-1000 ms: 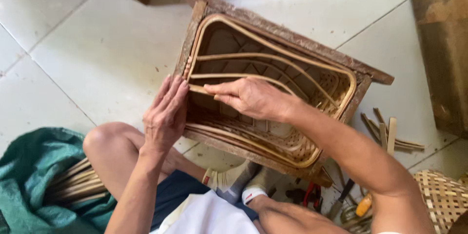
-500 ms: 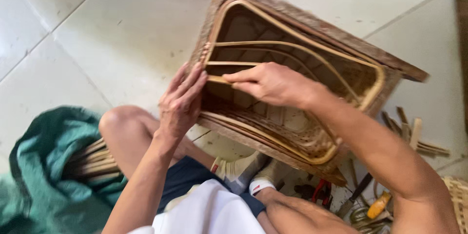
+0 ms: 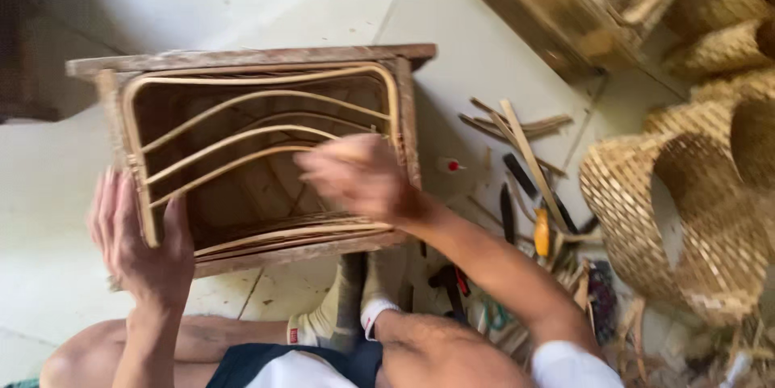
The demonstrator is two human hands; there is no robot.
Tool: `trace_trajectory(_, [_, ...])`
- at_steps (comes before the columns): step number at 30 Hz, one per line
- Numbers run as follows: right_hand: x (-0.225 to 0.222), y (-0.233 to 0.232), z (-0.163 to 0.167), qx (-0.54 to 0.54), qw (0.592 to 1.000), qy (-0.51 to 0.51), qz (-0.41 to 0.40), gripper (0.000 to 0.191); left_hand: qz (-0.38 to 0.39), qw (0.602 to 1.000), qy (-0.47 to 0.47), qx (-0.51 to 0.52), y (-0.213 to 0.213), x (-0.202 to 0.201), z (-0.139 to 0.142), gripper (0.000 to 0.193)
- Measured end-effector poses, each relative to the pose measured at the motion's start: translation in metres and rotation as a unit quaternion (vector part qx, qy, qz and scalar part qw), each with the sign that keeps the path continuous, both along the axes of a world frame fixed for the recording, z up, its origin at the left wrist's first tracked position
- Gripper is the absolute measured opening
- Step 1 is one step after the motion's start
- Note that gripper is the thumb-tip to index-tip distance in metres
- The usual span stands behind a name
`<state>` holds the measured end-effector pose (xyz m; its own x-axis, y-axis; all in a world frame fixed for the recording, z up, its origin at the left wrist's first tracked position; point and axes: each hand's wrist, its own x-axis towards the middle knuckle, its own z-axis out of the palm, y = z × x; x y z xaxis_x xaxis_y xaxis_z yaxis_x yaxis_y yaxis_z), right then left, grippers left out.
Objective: The person sits on the floor assembling a woven bamboo basket in a wooden frame. They apply glue to the rim, insert and press curved bamboo ribs into the frame, trim excess rib material with pliers, and tap ribs into place with a hammer.
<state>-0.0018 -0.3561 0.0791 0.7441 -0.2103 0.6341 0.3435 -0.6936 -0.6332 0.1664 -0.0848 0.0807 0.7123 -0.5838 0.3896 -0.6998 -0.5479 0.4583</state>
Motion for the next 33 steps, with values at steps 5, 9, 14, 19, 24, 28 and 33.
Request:
trace_trajectory(5, [-0.208,-0.030,0.005,-0.031,0.907,0.129,-0.399,0.020,-0.213,0.976,-0.044,-0.005,-0.105,0.032,-0.005,0.041])
trace_trajectory(9, [-0.322,0.011,-0.020,0.155,0.736,0.257,-0.607,0.030,-0.280,0.947,-0.060,0.146,-0.194,0.042,-0.017,0.052])
trace_trajectory(14, [-0.372,0.079,-0.057,0.163,0.679,0.408,-0.588,0.036,-0.262,0.894,0.067,0.356,-0.239,0.046,-0.027,0.087])
trace_trajectory(19, [-0.368,0.055,-0.101,0.030,0.710,0.431,-0.555,0.044,-0.253,0.898,-0.026,0.359,-0.226,0.052,-0.046,0.077])
trace_trajectory(24, [-0.357,0.018,-0.103,0.102,0.761,0.419,-0.484,0.035,-0.240,0.909,-0.030,0.341,-0.212,0.056,-0.058,0.079])
trace_trajectory(28, [-0.328,-0.030,-0.098,0.029,0.768,0.411,-0.490,0.036,-0.228,0.905,-0.031,0.359,-0.202,0.054,-0.044,0.078])
trace_trajectory(33, [-0.302,-0.096,-0.089,-0.081,0.777,0.404,-0.476,0.034,-0.186,0.902,0.070,0.384,-0.209,0.049,-0.024,0.085])
